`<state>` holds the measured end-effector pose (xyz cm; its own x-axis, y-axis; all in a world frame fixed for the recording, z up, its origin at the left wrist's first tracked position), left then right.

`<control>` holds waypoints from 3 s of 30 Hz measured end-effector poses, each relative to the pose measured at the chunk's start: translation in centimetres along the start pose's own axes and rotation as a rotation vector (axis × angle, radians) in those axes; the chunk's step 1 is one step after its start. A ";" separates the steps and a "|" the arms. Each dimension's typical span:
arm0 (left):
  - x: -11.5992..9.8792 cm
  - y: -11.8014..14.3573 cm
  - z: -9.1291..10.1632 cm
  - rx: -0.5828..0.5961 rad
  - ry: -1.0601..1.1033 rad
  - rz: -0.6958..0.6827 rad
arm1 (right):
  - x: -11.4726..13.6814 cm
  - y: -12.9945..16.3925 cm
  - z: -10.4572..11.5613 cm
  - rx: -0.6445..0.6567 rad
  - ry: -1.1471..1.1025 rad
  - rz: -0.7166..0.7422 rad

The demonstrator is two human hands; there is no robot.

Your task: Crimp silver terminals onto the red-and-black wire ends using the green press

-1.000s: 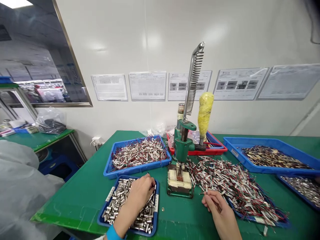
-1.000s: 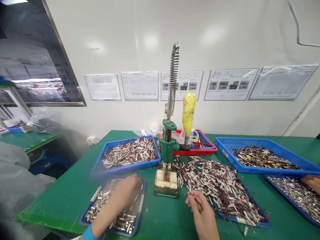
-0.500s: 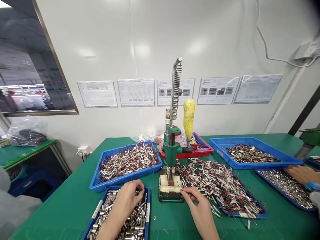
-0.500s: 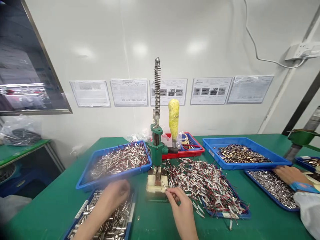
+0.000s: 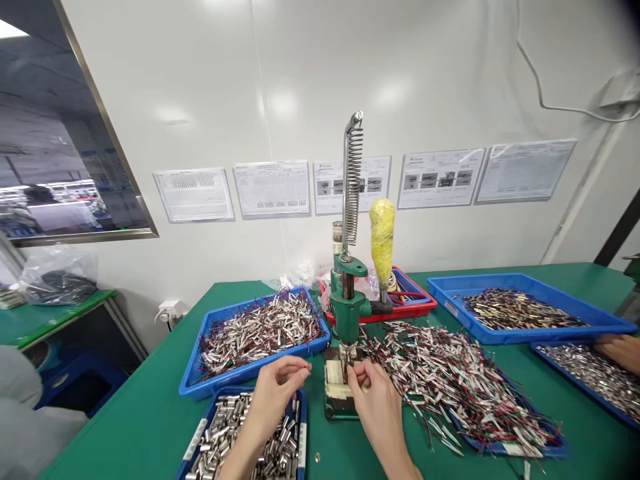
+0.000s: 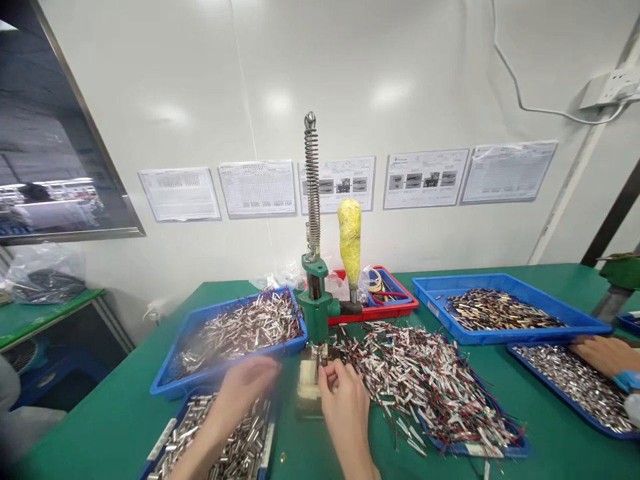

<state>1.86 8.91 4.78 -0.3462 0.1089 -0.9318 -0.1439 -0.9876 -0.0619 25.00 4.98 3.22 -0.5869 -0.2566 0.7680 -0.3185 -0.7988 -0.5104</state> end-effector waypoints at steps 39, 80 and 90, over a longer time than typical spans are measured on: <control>-3.2 -4.3 -8.9 -0.057 0.054 -0.091 | -1.2 1.4 -0.9 -0.017 -0.157 0.056; -4.0 -1.5 -8.6 0.109 0.316 0.043 | -7.5 3.1 8.4 0.276 0.580 0.189; -8.6 5.1 -7.4 0.340 0.750 0.190 | -5.4 3.2 6.6 0.181 0.214 0.076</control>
<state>10.93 2.06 9.85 0.2968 -0.2776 -0.9137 -0.4579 -0.8810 0.1190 32.02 0.22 0.01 -0.7541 -0.2141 0.6209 -0.1409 -0.8706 -0.4714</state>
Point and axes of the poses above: each hand's wrist, its own y-axis away from the middle knuckle, its own z-axis out of the back of the hand, x = y × z, the point moved 9 cm from there along -y, towards the middle knuckle, and after that the axes turned 6 degrees about -y, right-handed, at the moved point
